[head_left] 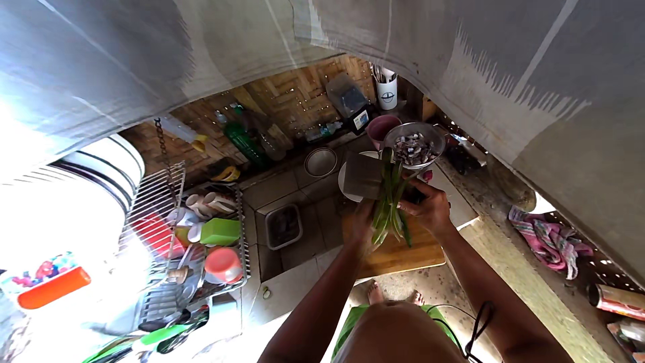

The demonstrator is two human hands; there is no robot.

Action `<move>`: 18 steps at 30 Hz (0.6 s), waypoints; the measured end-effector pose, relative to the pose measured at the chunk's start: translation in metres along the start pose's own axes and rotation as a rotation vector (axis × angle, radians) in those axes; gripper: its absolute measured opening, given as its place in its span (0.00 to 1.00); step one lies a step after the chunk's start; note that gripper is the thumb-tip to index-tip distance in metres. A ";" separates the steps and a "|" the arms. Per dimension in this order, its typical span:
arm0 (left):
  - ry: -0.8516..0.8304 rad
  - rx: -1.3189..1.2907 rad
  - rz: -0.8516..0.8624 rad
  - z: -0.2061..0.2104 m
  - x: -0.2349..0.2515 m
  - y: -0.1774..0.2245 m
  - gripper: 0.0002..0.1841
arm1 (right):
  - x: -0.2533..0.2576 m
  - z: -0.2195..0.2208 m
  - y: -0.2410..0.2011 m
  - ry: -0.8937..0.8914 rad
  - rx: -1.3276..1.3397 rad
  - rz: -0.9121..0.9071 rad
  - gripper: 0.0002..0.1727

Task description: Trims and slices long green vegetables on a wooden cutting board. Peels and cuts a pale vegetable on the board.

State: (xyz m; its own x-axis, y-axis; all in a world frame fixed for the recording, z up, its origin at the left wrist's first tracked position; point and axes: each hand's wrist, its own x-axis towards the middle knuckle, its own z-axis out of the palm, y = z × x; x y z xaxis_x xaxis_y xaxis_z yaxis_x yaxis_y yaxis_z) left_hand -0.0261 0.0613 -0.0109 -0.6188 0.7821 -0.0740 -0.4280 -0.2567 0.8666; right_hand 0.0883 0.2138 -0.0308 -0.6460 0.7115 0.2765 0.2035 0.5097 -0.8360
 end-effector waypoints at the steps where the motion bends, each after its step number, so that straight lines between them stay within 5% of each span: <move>1: 0.010 -0.021 -0.018 0.001 -0.001 -0.003 0.18 | 0.001 0.000 0.000 0.003 -0.006 0.016 0.41; 13: 0.082 -0.030 -0.120 -0.002 -0.012 -0.009 0.19 | 0.007 0.013 0.013 -0.081 0.010 0.057 0.39; 18: -0.098 -0.067 -0.075 -0.032 -0.011 -0.017 0.20 | 0.005 0.013 0.022 -0.148 0.068 0.071 0.36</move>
State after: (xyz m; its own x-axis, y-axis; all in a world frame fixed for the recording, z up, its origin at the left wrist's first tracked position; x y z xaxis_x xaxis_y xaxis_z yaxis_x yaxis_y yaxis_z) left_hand -0.0326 0.0389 -0.0407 -0.5179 0.8511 -0.0857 -0.5158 -0.2308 0.8250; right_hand 0.0795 0.2221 -0.0540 -0.7343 0.6627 0.1471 0.2053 0.4233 -0.8824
